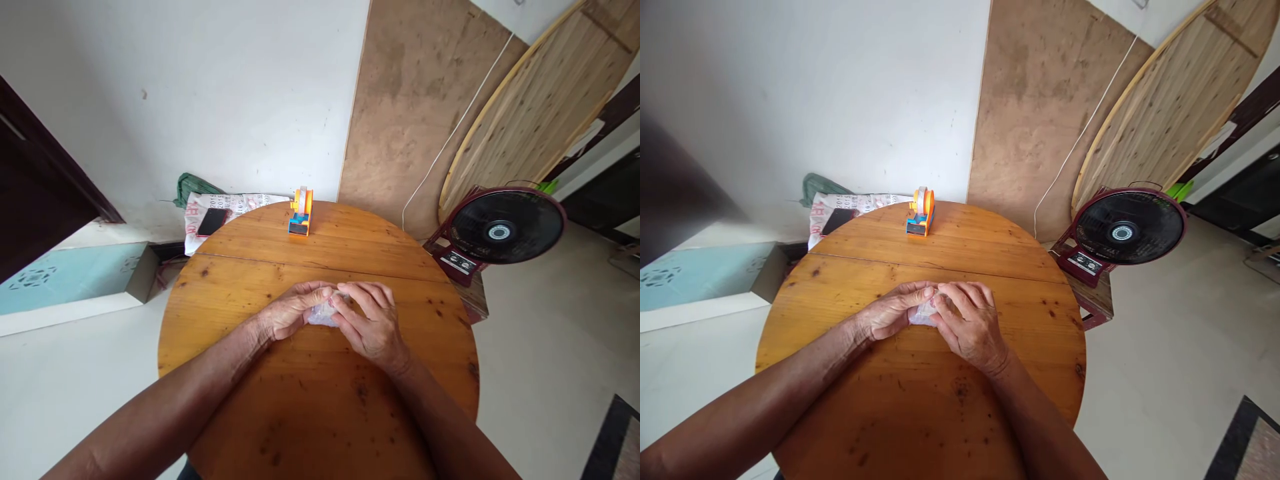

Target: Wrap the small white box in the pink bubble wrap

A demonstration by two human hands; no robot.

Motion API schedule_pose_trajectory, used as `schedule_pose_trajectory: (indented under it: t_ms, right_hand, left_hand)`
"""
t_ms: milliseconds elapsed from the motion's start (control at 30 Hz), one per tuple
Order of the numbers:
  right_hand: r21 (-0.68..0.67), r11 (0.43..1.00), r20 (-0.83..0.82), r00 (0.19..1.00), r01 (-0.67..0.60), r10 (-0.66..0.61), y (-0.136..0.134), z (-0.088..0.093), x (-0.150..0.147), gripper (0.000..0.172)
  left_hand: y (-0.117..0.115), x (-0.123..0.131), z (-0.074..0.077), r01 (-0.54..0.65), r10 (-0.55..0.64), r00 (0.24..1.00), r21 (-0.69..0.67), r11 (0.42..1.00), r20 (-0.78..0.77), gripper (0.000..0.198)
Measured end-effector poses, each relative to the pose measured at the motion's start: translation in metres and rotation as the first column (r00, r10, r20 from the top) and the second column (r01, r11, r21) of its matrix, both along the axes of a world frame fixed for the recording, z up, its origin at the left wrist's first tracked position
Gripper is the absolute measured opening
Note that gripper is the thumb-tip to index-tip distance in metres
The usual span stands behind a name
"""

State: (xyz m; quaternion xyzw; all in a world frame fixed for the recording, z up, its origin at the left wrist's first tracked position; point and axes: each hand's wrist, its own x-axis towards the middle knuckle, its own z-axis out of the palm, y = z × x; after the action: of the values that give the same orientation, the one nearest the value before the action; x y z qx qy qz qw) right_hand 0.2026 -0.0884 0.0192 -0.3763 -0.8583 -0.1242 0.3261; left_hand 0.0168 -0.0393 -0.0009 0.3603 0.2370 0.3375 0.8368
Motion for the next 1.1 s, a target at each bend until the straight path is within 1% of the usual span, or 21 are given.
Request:
schedule_pose_trajectory:
  t_ms: [100, 200, 267, 333, 433, 500, 600, 733, 800, 967, 1100]
  right_hand:
    - [0.038, 0.999, -0.075, 0.997, -0.034, 0.037, -0.002, 0.0, 0.001, 0.032]
    - [0.009, 0.999, -0.234, 0.972, -0.033, 0.034, -0.003, 0.002, 0.003, 0.028]
    - [-0.066, 0.998, -0.354, 0.935, -0.017, -0.007, -0.003, 0.004, 0.004, 0.029]
    - [-0.184, 0.982, -0.418, 0.907, -0.029, -0.052, -0.001, 0.005, 0.004, 0.04]
    - [-0.376, 0.925, -0.387, 0.917, -0.065, -0.092, 0.003, 0.004, 0.003, 0.063]
    - [-0.437, 0.898, -0.347, 0.931, -0.054, -0.113, 0.005, 0.001, 0.001, 0.068]
    - [-0.411, 0.911, -0.342, 0.93, -0.02, -0.134, 0.006, -0.002, -0.001, 0.064]
    - [-0.351, 0.936, -0.343, 0.931, -0.005, -0.124, 0.006, -0.005, 0.0, 0.057]
    - [-0.338, 0.941, -0.333, 0.934, 0.008, -0.128, 0.007, -0.007, 0.001, 0.055]
    - [-0.326, 0.944, -0.286, 0.946, 0.053, -0.152, 0.01, -0.014, 0.002, 0.052]
    - [-0.34, 0.939, -0.259, 0.955, 0.048, -0.143, 0.01, -0.019, 0.0, 0.054]
  left_hand:
    - [0.001, 0.0, 0.002, 0.004, -0.004, 1.0, 0.024, 1.0, 0.009, 0.035]
    - [0.003, -0.001, 0.003, -0.012, 0.013, 1.0, 0.021, 1.0, -0.013, 0.038]
    - [0.004, -0.002, 0.003, -0.025, 0.025, 0.999, 0.01, 1.0, -0.032, 0.041]
    - [0.004, -0.003, 0.003, -0.023, 0.023, 0.999, 0.007, 1.0, -0.039, 0.042]
    - [0.003, -0.003, 0.004, -0.017, 0.018, 0.999, 0.017, 1.0, -0.036, 0.042]
    - [0.003, -0.002, 0.005, -0.023, 0.025, 0.999, 0.039, 0.999, -0.032, 0.043]
    - [0.003, -0.001, 0.006, -0.062, 0.064, 0.998, 0.051, 0.997, -0.026, 0.048]
    - [0.004, 0.0, 0.006, -0.109, 0.11, 0.993, 0.008, 0.994, -0.044, 0.064]
    - [0.004, 0.001, 0.005, -0.13, 0.131, 0.989, 0.023, 0.991, -0.065, 0.064]
    - [0.004, 0.002, 0.001, -0.206, 0.231, 0.954, 0.142, 0.968, -0.192, 0.054]
    - [0.004, 0.004, 0.0, -0.224, 0.273, 0.922, 0.194, 0.955, -0.276, 0.059]
